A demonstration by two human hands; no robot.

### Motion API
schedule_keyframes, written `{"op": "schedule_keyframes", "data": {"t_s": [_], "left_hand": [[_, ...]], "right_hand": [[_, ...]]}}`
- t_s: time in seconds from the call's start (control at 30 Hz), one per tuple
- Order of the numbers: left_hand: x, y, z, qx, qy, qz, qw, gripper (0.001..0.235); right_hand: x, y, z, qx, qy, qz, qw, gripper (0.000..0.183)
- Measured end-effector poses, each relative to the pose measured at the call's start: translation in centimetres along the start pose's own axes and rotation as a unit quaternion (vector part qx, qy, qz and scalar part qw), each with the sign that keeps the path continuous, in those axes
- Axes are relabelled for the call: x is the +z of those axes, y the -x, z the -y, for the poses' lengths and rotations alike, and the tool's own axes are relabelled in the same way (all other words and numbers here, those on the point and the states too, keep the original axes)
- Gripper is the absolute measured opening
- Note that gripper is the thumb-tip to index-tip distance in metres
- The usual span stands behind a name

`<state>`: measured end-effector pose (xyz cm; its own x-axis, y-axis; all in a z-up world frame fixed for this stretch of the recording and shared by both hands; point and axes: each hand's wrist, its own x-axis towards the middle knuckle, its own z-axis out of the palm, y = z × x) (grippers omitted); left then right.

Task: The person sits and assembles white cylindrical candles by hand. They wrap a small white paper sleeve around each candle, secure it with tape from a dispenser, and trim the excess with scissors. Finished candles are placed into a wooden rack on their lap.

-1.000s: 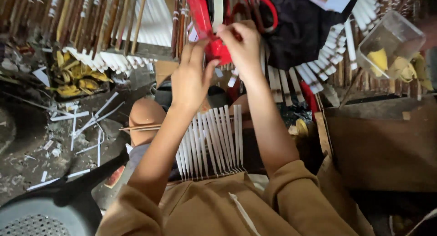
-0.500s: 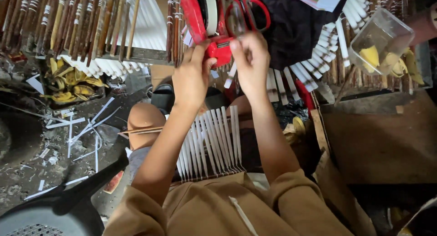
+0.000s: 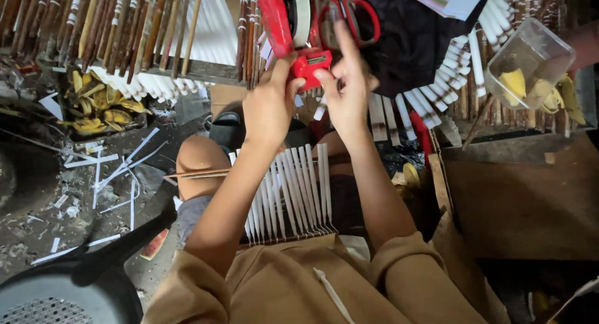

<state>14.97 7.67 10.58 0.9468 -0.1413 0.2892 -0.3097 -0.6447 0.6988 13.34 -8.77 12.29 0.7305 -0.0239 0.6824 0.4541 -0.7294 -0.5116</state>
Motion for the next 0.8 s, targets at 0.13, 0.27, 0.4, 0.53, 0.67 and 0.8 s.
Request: {"op": "schedule_keyframes", "data": {"t_s": [0.13,0.27,0.4,0.53,0.67,0.8], "left_hand": [[-1.4,1.4,0.4,0.069,0.157,-0.093,0.981,0.035],[-3.8,4.2,0.8,-0.069,0.729,-0.010,0.681,0.026],[-5.3,6.8,0.2,-0.013,0.737,-0.055,0.674,0.037],[-7.8,7.9,-2.0,0.015,0.593,-0.068,0.802,0.036],[-8.6,8.4,0.3,0.038,0.327,-0.104,0.938,0.034],[-8.9,10.2,0.9,-0.028,0.324,-0.061,0.944,0.055]], "right_hand": [[-2.1,1.5,3.5,0.049,-0.102,0.030,0.993,0.071],[-2.7,3.3,8.1,0.110,-0.155,0.157,0.969,0.014],[-0.8,4.7,10.3,0.081,-0.178,0.225,0.955,0.021],[0.7,5.0,10.8,0.046,-0.088,0.228,0.969,0.019],[1.7,5.9,10.6,0.066,-0.081,0.214,0.971,0.021],[1.0,5.4,11.6,0.014,-0.146,0.236,0.961,0.013]]}}
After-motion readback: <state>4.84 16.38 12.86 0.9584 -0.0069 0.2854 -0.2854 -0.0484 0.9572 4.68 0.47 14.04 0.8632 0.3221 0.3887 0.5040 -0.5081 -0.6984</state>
